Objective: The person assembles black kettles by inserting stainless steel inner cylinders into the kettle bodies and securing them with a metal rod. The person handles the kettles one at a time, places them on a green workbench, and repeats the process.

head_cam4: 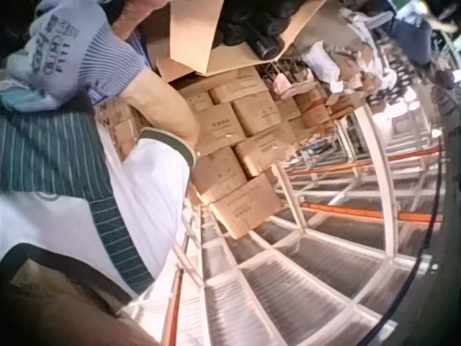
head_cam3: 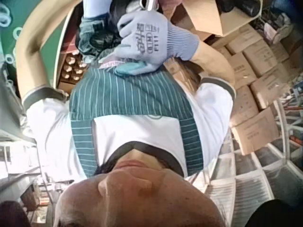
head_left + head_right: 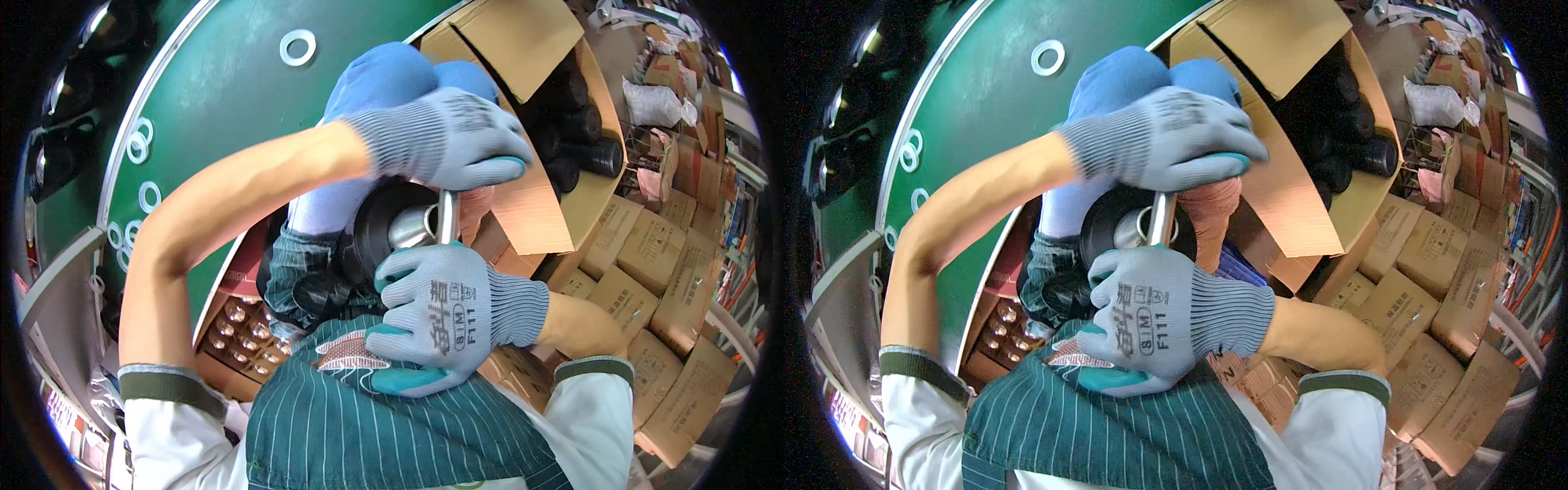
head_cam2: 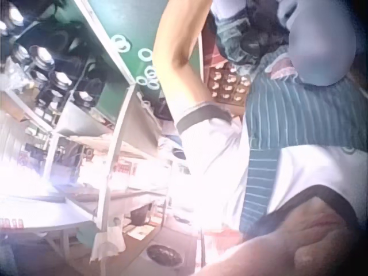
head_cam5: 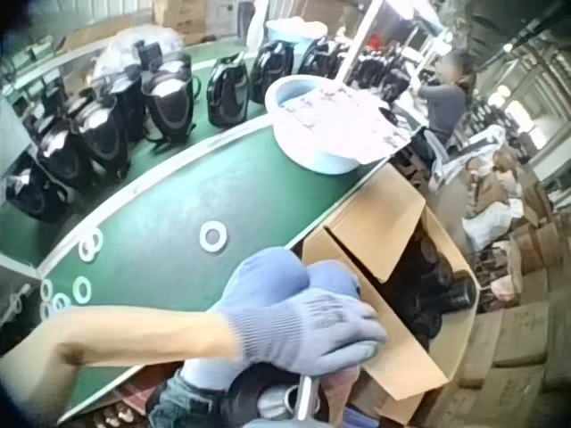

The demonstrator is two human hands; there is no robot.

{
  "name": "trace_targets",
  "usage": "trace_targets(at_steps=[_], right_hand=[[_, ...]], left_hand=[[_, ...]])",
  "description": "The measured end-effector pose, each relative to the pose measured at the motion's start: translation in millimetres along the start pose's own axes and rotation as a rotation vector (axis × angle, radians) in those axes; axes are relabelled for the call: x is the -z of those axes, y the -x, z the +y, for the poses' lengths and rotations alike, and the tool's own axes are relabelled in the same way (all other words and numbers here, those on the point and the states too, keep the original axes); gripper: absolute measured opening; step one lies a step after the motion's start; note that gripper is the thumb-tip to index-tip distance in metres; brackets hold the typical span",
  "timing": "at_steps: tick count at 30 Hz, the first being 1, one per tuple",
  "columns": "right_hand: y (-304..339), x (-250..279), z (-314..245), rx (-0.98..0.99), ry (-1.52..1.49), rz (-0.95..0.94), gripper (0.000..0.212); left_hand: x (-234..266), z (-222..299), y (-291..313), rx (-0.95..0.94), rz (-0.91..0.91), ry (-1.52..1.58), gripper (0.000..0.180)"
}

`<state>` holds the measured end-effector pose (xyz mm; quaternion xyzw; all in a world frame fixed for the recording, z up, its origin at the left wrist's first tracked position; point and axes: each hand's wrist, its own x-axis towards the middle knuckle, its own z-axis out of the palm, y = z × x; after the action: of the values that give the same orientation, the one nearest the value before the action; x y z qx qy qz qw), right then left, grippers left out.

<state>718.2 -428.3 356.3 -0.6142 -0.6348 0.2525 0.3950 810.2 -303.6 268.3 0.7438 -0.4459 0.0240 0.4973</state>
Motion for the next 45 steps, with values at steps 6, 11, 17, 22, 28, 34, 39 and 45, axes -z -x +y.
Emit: trace_targets(at_steps=[6,11,17,22,28,34,39,45], right_hand=[[8.9,-7.3,1.5,0.079,0.043,0.39,0.039],[53.9,-35.3,9.9,0.051,-0.374,1.109,0.068],[71.5,-120.9,59.3,-0.342,-0.28,1.276,0.068],[48.6,-136.7,54.4,-0.36,-0.601,1.164,0.07],[35.9,-79.4,61.9,-0.262,-1.302,1.231,0.062],[2.7,-27.2,142.6,-0.453,-1.595,0.768,0.035],[27.5,-40.6,143.0,-0.378,-1.324,1.16,0.033],[37.4,-47.4,86.8,-0.316,-1.075,1.334,0.033]], left_hand=[[58.9,109.5,-0.6,0.811,-0.505,-0.342,0.062],[69.6,136.5,-32.0,1.162,-0.771,-0.256,0.045],[68.8,69.2,3.3,1.152,-0.935,0.08,0.057],[20.0,129.1,15.1,1.522,-0.41,-0.122,0.073],[-2.7,162.8,-5.1,1.592,-0.308,-0.551,0.073],[-4.0,153.0,4.1,1.634,-0.274,-0.481,0.079],[-5.9,160.5,-3.7,1.331,-0.405,-0.53,0.071],[10.0,162.5,17.0,1.095,-0.494,-0.471,0.065]])
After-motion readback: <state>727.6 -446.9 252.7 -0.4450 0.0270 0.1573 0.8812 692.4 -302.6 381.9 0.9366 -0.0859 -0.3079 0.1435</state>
